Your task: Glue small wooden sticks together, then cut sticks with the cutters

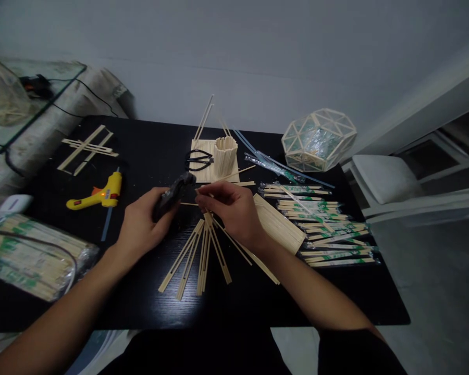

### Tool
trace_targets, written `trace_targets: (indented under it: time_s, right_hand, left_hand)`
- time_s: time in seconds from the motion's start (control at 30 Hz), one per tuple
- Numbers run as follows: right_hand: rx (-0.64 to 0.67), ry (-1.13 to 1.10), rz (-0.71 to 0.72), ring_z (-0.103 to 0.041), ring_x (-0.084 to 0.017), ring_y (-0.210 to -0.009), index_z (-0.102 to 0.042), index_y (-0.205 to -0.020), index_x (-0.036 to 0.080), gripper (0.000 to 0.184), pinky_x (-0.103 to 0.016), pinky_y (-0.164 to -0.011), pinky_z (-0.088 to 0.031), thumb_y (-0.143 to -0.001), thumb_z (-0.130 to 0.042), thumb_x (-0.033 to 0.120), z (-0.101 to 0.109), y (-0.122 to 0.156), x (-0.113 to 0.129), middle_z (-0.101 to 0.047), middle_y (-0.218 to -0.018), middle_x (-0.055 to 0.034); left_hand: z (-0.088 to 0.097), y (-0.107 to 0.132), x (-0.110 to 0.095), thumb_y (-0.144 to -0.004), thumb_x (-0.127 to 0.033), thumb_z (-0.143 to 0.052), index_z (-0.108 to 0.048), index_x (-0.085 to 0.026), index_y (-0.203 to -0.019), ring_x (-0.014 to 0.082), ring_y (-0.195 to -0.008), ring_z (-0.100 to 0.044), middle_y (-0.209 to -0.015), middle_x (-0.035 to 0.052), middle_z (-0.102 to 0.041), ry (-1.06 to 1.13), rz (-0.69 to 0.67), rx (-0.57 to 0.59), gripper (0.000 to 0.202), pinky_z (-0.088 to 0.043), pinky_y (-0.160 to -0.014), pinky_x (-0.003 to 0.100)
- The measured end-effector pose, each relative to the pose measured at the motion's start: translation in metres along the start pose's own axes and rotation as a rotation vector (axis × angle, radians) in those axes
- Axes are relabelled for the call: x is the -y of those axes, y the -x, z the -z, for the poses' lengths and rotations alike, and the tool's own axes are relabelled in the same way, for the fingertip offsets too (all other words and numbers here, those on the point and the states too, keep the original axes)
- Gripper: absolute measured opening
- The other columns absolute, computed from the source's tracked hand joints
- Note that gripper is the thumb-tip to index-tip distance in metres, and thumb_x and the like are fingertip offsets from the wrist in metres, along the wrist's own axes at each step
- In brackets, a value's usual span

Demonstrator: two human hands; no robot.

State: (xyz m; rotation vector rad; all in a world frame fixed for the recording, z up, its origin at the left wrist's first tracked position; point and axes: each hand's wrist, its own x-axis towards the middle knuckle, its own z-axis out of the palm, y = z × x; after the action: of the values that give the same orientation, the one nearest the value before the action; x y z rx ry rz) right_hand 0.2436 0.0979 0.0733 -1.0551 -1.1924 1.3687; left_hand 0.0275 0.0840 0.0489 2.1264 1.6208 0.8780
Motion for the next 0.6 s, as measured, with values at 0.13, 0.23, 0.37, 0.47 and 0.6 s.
trace_targets:
  time_s: [0.13, 0.23, 0.37, 0.47, 0.6]
  right_hand:
    - [0.020, -0.002, -0.033, -0.068, -0.014, -0.063, -0.079, -0.091, 0.021, 0.031, -0.030, -0.066, -0.059, -0.072, -0.091, 0.042, 0.0005, -0.0002, 0.0004, -0.074, -0.070, 0.0016]
    - [0.038, 0.029, -0.024, -0.066, -0.014, -0.061, -0.078, -0.088, 0.021, 0.032, -0.030, -0.064, -0.058, -0.073, -0.089, 0.047, 0.0007, -0.0003, 0.0001, -0.072, -0.071, 0.0016]
    - [0.054, 0.053, -0.009, -0.065, -0.013, -0.059, -0.076, -0.085, 0.020, 0.031, -0.029, -0.062, -0.056, -0.075, -0.088, 0.047, 0.0009, -0.0003, -0.0005, -0.071, -0.071, 0.0017]
    - [0.045, 0.058, -0.006, -0.065, -0.012, -0.059, -0.076, -0.085, 0.020, 0.031, -0.028, -0.061, -0.055, -0.075, -0.088, 0.047, 0.0010, -0.0001, -0.0011, -0.071, -0.071, 0.0017]
    - [0.025, 0.057, -0.018, -0.066, -0.013, -0.059, -0.076, -0.084, 0.019, 0.033, -0.027, -0.061, -0.055, -0.072, -0.090, 0.047, 0.0007, 0.0003, -0.0022, -0.071, -0.071, 0.0016]
  left_hand:
    - [-0.0038, 0.0000, 0.0050, -0.090, -0.030, -0.058, -0.062, -0.016, -0.123, 0.0307, -0.108, -0.068, -0.116, 0.0132, -0.072, -0.116, -0.032, 0.013, 0.036, -0.050, -0.096, 0.040]
    - [-0.0052, 0.0014, 0.0058, -0.089, -0.029, -0.057, -0.062, -0.016, -0.121, 0.0314, -0.105, -0.068, -0.114, 0.0138, -0.072, -0.154, -0.052, 0.033, 0.035, -0.051, -0.093, 0.041]
    - [-0.0045, 0.0022, 0.0039, -0.089, -0.029, -0.057, -0.064, -0.017, -0.115, 0.0299, -0.098, -0.069, -0.106, 0.0118, -0.073, -0.151, -0.035, 0.072, 0.029, -0.052, -0.086, 0.039]
    - [-0.0041, 0.0019, 0.0024, -0.089, -0.029, -0.057, -0.064, -0.018, -0.111, 0.0286, -0.095, -0.069, -0.103, 0.0101, -0.073, -0.145, -0.024, 0.088, 0.026, -0.052, -0.083, 0.037]
    - [-0.0043, 0.0016, 0.0014, -0.089, -0.029, -0.057, -0.063, -0.018, -0.112, 0.0289, -0.097, -0.069, -0.104, 0.0108, -0.073, -0.139, -0.022, 0.079, 0.027, -0.052, -0.085, 0.038]
